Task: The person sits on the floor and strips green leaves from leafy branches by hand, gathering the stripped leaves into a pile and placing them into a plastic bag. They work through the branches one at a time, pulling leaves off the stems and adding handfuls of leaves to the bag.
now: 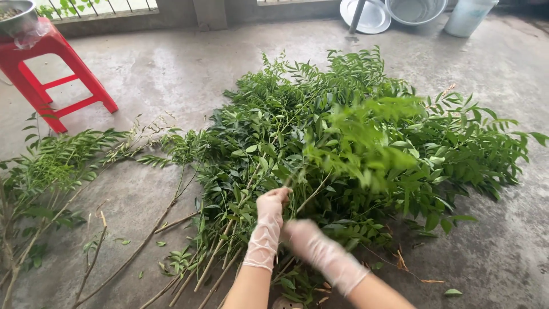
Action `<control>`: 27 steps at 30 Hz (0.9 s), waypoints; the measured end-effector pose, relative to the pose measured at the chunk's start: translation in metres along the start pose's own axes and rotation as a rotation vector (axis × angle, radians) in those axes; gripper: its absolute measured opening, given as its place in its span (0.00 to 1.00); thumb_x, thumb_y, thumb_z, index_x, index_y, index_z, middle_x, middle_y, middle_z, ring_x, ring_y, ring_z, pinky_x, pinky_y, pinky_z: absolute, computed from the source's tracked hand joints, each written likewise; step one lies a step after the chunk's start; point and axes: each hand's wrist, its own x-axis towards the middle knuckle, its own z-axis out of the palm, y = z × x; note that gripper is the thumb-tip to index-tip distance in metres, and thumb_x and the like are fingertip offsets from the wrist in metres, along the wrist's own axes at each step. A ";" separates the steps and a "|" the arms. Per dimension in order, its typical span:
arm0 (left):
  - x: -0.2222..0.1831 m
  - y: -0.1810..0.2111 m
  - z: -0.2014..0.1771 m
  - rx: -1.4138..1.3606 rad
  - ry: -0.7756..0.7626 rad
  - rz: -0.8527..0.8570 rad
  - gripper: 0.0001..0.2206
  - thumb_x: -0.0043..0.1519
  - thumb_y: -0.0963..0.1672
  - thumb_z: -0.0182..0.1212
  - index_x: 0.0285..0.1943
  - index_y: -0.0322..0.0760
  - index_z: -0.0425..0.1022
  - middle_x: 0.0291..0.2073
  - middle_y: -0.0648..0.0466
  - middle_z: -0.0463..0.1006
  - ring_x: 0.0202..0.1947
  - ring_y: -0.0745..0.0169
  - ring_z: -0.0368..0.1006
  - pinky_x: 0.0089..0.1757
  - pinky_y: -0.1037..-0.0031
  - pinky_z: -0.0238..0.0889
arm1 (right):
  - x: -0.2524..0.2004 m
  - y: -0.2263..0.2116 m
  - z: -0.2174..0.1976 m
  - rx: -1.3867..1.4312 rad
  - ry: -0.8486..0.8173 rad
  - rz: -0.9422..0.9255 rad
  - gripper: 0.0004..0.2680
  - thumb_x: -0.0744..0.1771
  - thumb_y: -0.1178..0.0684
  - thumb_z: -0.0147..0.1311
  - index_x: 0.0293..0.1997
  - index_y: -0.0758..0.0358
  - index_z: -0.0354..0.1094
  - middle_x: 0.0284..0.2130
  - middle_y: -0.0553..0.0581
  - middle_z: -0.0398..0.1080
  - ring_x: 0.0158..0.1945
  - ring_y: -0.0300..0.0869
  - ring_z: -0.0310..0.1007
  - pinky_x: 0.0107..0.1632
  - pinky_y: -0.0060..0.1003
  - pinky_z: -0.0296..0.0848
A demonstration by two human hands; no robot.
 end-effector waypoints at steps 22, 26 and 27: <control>-0.037 0.042 -0.006 0.151 -0.046 0.161 0.09 0.58 0.43 0.71 0.40 0.29 0.86 0.26 0.58 0.80 0.25 0.71 0.66 0.31 0.78 0.59 | 0.038 -0.012 -0.082 -0.496 0.485 -0.489 0.07 0.67 0.53 0.58 0.42 0.65 0.74 0.39 0.61 0.74 0.40 0.51 0.74 0.45 0.43 0.74; -0.058 0.050 0.001 0.182 -0.056 0.133 0.09 0.59 0.44 0.70 0.40 0.30 0.86 0.25 0.55 0.80 0.25 0.69 0.66 0.31 0.77 0.59 | 0.053 -0.005 -0.052 0.561 0.556 -0.286 0.08 0.67 0.51 0.61 0.42 0.67 0.76 0.34 0.59 0.76 0.35 0.45 0.69 0.40 0.40 0.68; -0.055 0.047 -0.001 0.189 -0.048 0.132 0.09 0.59 0.44 0.70 0.40 0.30 0.86 0.25 0.55 0.80 0.25 0.69 0.66 0.31 0.77 0.59 | 0.049 -0.011 -0.049 0.568 0.548 -0.284 0.08 0.67 0.51 0.61 0.42 0.67 0.76 0.34 0.59 0.76 0.35 0.45 0.69 0.40 0.40 0.68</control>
